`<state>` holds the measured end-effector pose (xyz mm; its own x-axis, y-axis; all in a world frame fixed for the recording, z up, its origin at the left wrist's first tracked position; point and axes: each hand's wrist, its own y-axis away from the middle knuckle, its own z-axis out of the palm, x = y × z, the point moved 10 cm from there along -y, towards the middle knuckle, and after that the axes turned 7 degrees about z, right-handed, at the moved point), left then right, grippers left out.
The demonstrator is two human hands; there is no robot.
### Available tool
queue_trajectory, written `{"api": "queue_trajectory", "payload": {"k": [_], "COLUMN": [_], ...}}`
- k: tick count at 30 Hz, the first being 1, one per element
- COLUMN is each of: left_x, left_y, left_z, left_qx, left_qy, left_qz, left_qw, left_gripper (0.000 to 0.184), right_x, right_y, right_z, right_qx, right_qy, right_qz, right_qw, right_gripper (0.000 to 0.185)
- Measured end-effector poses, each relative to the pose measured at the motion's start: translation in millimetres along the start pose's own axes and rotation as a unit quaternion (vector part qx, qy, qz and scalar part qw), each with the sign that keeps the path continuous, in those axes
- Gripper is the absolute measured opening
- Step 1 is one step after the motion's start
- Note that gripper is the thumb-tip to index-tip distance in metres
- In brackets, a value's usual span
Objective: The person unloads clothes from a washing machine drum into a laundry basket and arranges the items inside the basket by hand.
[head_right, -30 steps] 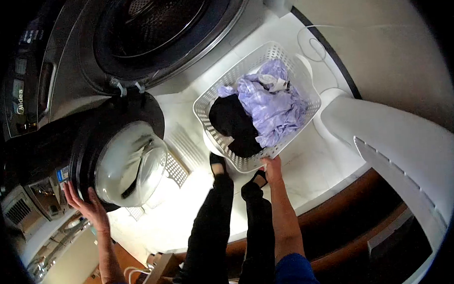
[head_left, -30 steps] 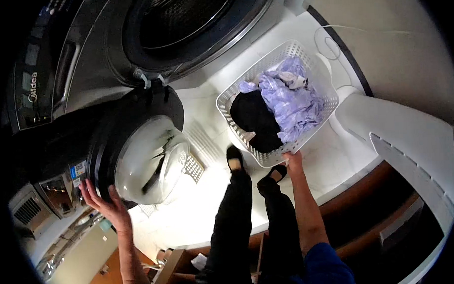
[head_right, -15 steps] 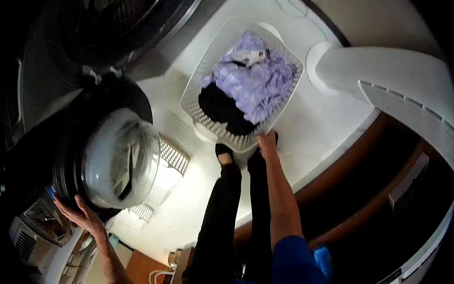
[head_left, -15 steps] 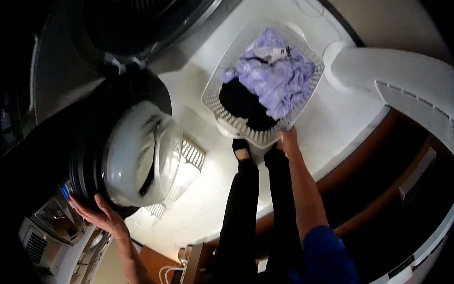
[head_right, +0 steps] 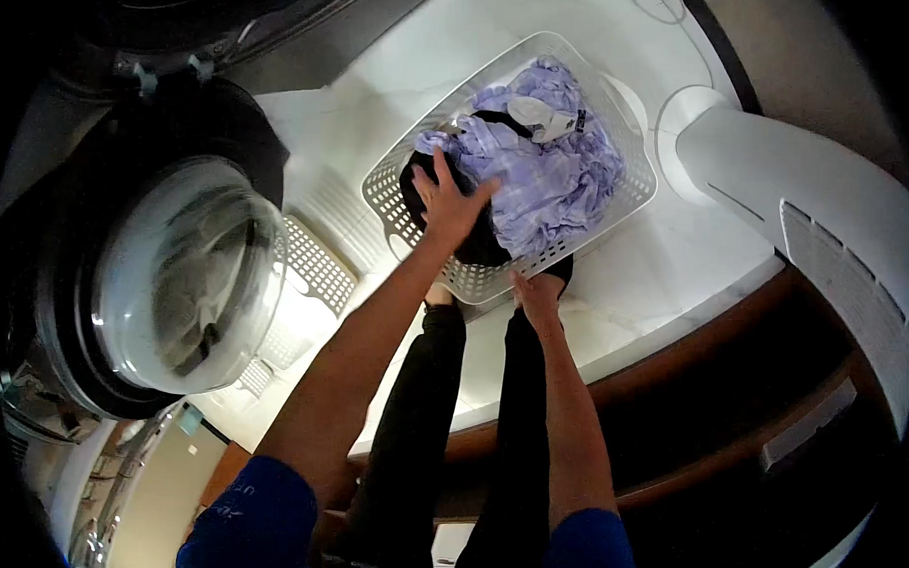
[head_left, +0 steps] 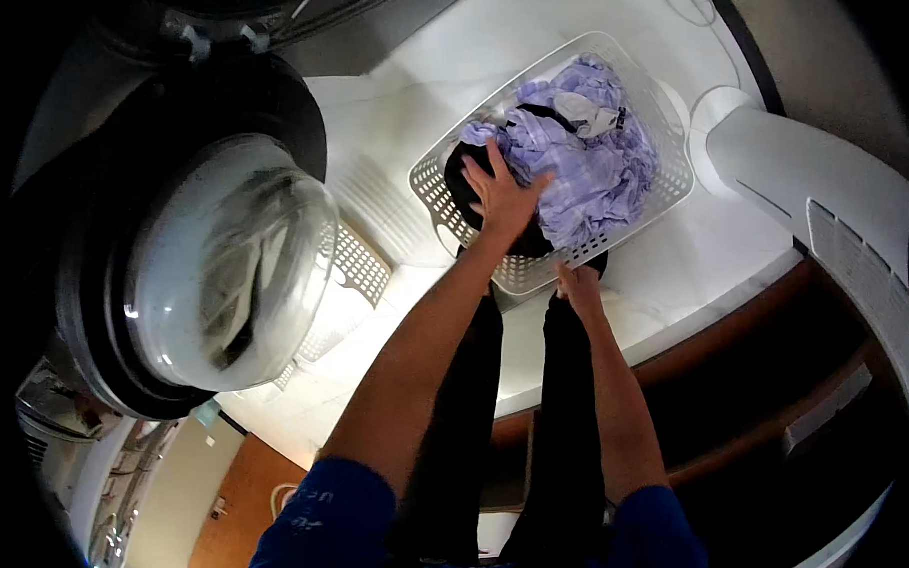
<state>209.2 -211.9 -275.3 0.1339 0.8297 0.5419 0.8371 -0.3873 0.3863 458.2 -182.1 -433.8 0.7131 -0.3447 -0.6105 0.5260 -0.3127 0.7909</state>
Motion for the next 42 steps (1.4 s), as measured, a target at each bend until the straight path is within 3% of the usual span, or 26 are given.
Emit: {"api": "queue_trajectory", "payload": {"k": [2, 3, 5, 6, 8, 10, 12, 15, 21, 24, 26, 30, 32, 35, 36, 38, 40, 42], "left_x": [-13, -18, -30, -19, 21, 59, 78, 77, 69, 42, 13, -26, -33, -67, -92, -117, -133, -136], "left_y": [-31, -44, -58, -52, -25, 19, 51, 61, 53, 41, 33, 13, 4, -16, -24, -25, -25, -25], "left_z": [4, 18, 40, 40, 42, 63, 94, 101, 102, 93, 91, 53, 31, 36, 49, 71, 84, 90], "left_qx": [0.08, 0.044, -0.031, 0.011, 0.094, 0.053, -0.022, 0.012, -0.026, -0.006, 0.014, 0.101, 0.128, 0.111, 0.099, 0.001, -0.01, -0.023], "left_qy": [-0.042, -0.001, 0.08, 0.076, 0.056, 0.104, 0.165, 0.259, 0.227, 0.199, 0.191, 0.088, -0.025, 0.01, 0.107, 0.167, 0.199, 0.23], "left_qz": [-0.096, -0.089, -0.076, -0.027, 0.075, 0.133, 0.127, 0.058, 0.063, 0.068, 0.029, 0.046, 0.047, -0.01, -0.058, -0.224, -0.237, -0.253], "left_qw": [0.991, 0.995, 0.993, 0.997, 0.991, 0.984, 0.978, 0.964, 0.972, 0.978, 0.981, 0.99, 0.99, 0.994, 0.988, 0.96, 0.951, 0.94], "left_gripper": [0.102, 0.092, 0.072, 0.062, 0.043, 0.034, 0.033, 0.034, 0.033, 0.033, 0.037, 0.039, 0.052, 0.064, 0.093, 0.126, 0.135, 0.141], "right_x": [-6, -19, -32, -25, -24, -24, -33, -53, -107, -165, -198, -277, -283, -249, -245, -235, -237, -219], "right_y": [18, 24, 38, 49, 52, 54, 60, 68, 88, 79, 55, -2, -38, -86, -88, -75, -13, 47], "right_z": [-20, -36, -73, -85, -105, -119, -122, -124, -145, -144, -141, -119, -103, -89, -96, -102, -106, -109], "right_qx": [-0.011, -0.009, 0.057, 0.09, 0.084, 0.106, 0.121, 0.153, 0.284, 0.281, 0.261, 0.31, 0.311, 0.209, 0.216, 0.227, 0.254, 0.2], "right_qy": [0.018, 0.021, -0.038, -0.069, -0.128, -0.176, -0.238, -0.27, -0.213, -0.189, -0.187, 0.136, 0.377, 0.509, 0.469, 0.387, 0.281, 0.095], "right_qz": [-0.052, -0.083, 0.037, 0.102, 0.079, 0.09, 0.1, 0.085, -0.057, -0.131, -0.172, -0.247, -0.117, -0.113, -0.116, -0.121, -0.163, -0.149], "right_qw": [0.998, 0.996, 0.997, 0.988, 0.985, 0.975, 0.959, 0.947, 0.933, 0.932, 0.931, 0.908, 0.864, 0.827, 0.848, 0.885, 0.911, 0.964], "right_gripper": [0.037, 0.038, 0.037, 0.037, 0.033, 0.036, 0.037, 0.032, 0.023, 0.021, 0.021, 0.028, 0.035, 0.038, 0.036, 0.033, 0.027, 0.021]}}
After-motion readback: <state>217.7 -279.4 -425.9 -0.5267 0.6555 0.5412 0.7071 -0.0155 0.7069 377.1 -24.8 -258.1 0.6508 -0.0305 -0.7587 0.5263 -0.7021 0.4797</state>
